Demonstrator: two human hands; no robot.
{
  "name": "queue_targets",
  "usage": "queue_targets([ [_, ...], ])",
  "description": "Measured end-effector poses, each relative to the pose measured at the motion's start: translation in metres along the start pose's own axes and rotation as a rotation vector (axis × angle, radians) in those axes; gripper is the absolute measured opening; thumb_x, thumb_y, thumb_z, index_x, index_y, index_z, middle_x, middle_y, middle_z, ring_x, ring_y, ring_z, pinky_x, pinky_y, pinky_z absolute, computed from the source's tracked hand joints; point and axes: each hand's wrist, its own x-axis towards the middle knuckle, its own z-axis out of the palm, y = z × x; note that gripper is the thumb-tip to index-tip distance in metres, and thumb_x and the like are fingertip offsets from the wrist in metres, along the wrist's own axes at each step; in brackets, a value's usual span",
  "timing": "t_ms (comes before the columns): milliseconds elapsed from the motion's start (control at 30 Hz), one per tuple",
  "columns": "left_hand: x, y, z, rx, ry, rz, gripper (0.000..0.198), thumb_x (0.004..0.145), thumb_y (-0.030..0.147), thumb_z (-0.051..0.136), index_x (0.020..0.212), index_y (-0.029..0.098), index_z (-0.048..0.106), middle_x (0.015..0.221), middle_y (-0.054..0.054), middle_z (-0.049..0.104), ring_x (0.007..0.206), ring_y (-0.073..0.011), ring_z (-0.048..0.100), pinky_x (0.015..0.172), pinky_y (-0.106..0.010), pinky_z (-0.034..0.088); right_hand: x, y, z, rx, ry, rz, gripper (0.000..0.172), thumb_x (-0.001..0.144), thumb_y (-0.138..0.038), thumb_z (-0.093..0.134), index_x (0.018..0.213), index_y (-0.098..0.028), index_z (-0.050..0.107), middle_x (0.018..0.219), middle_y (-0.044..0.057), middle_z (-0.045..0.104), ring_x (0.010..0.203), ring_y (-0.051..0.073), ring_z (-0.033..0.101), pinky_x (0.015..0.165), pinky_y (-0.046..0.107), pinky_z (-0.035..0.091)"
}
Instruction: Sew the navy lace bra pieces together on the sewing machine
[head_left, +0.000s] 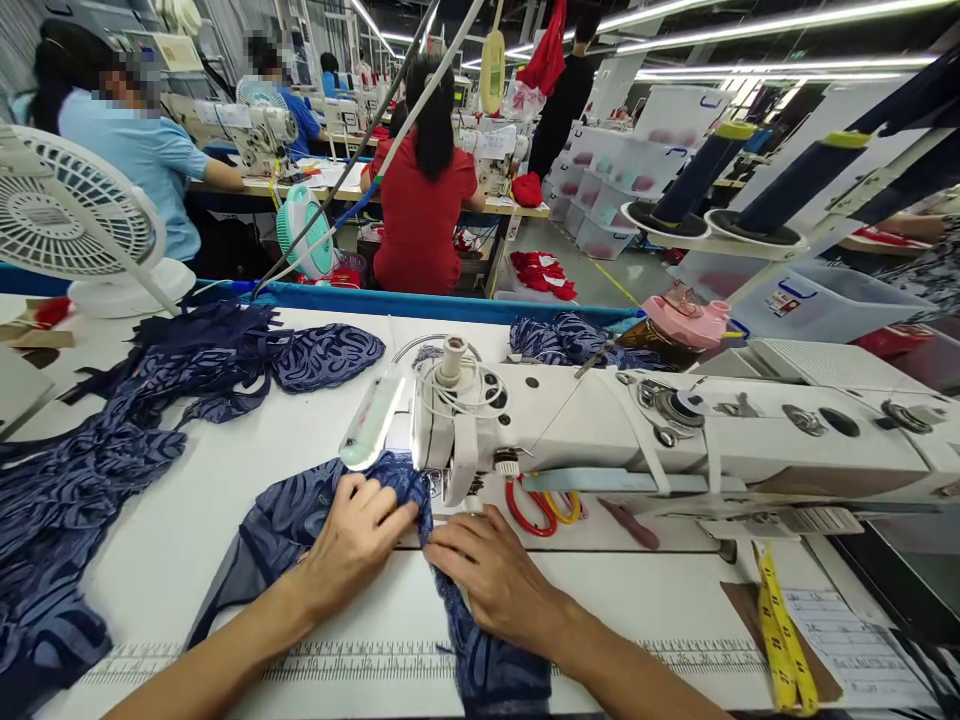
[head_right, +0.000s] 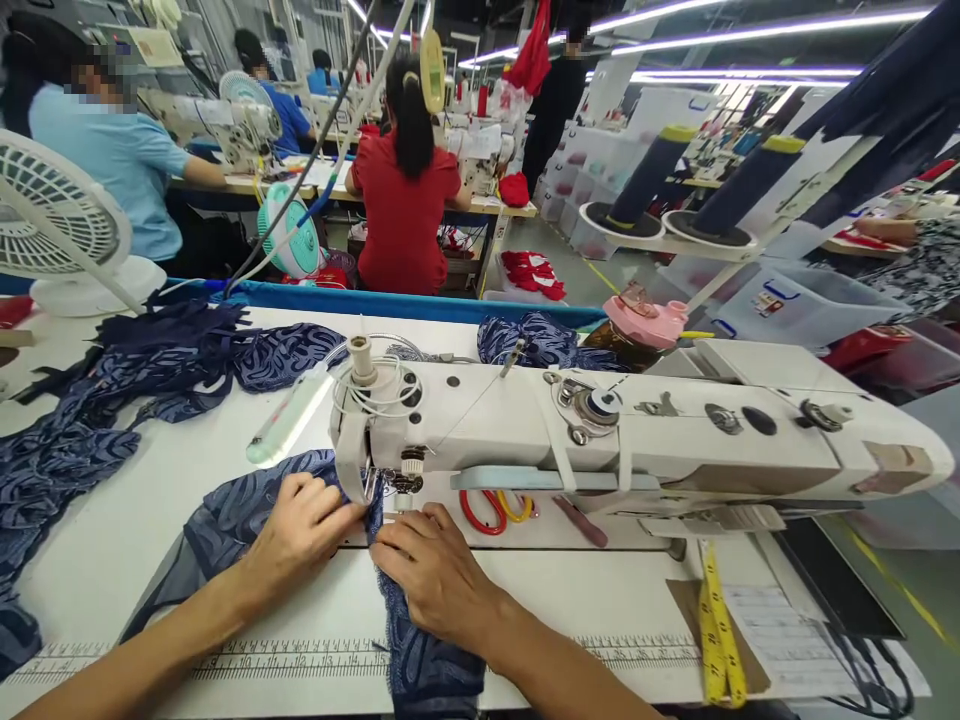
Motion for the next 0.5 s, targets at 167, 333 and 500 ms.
queue_targets([
  [167, 0.001, 0.012, -0.003, -0.028, 0.048, 0.125, 0.019, 0.096, 0.008, 0.046, 0.099, 0.015, 0.063, 0.084, -0.001, 0.064, 0.083, -0.0149, 0.057, 0.108, -0.051, 0.032, -0.001, 0.002, -0.001, 0.000, 0.018, -0.001, 0.034, 0.080, 0.000, 0.049, 0.106, -0.020, 0.058, 0.108, 0.001, 0.066, 0.098, 0.017, 0.053, 0.090, 0.035, 0.030],
  [333, -0.001, 0.019, 0.001, -0.040, -0.015, -0.041, 0.025, 0.094, 0.007, 0.046, 0.115, 0.012, 0.059, 0.078, -0.003, 0.060, 0.074, -0.0155, 0.056, 0.089, -0.040, 0.050, -0.001, 0.003, -0.005, -0.008, -0.044, 0.005, 0.042, 0.078, -0.001, 0.052, 0.115, -0.021, 0.058, 0.109, 0.002, 0.066, 0.100, 0.017, 0.053, 0.090, 0.035, 0.031],
  [500, -0.008, 0.018, 0.008, -0.037, 0.051, -0.056, 0.030, 0.095, 0.007, 0.041, 0.111, 0.019, 0.064, 0.096, -0.006, 0.067, 0.096, -0.0202, 0.058, 0.105, -0.051, 0.039, -0.001, 0.002, -0.006, -0.006, -0.050, 0.022, 0.043, 0.075, 0.001, 0.051, 0.112, -0.020, 0.059, 0.107, 0.002, 0.067, 0.093, 0.016, 0.054, 0.091, 0.035, 0.031],
])
